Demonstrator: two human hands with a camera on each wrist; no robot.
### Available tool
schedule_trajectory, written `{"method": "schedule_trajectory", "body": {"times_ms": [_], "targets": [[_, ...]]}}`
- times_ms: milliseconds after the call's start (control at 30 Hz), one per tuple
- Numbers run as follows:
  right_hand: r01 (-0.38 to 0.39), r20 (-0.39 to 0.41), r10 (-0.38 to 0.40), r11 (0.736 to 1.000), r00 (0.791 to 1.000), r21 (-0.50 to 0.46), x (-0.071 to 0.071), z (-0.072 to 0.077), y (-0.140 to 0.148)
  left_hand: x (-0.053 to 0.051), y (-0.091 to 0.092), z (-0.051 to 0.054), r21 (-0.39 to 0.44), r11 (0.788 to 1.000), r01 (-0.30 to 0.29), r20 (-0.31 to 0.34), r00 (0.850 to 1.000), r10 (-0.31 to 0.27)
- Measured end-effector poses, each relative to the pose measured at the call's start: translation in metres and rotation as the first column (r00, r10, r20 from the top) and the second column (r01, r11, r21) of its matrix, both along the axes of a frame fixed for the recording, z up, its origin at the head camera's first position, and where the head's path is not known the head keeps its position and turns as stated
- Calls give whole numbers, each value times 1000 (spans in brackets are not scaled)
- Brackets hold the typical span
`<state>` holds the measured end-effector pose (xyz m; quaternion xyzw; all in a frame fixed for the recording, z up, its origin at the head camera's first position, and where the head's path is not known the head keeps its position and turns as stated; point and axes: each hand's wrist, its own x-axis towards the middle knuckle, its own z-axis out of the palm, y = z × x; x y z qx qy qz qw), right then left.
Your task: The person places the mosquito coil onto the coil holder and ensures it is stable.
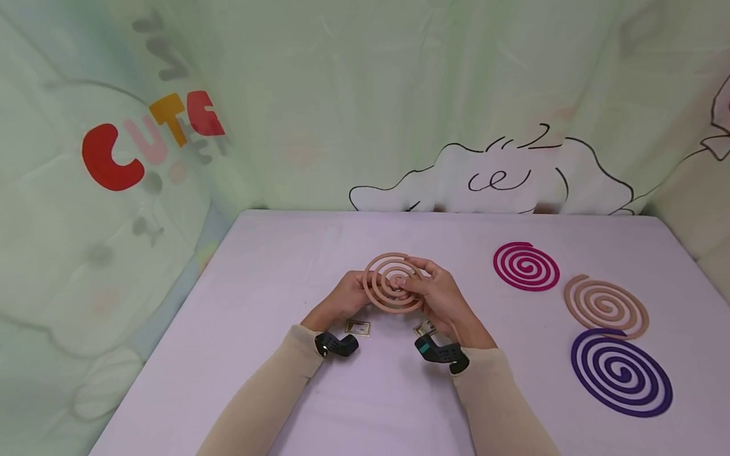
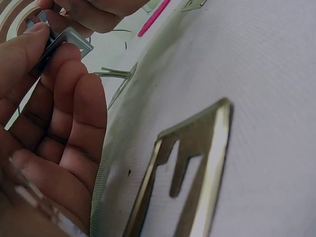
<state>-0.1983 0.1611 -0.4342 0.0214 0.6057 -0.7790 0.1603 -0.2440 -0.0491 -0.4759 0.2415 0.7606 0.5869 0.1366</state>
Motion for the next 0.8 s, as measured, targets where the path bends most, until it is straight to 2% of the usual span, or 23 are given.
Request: {"method": "schedule_trajectory", "body": {"times_ms": [133,467,800], "targets": [[9,-1,-9,1000,1000,-10,-1,0,-1,0,0,0,-2,1000,1,-6,1000,-1],[16,10,-16,999,1000,-33,0,-2,0,2,0,0,17,1000,11,44,999,-12],[1,16,0,999,1000,-47,1,-3,-2,3,0,0,42,999,8,37,999,-9]]}}
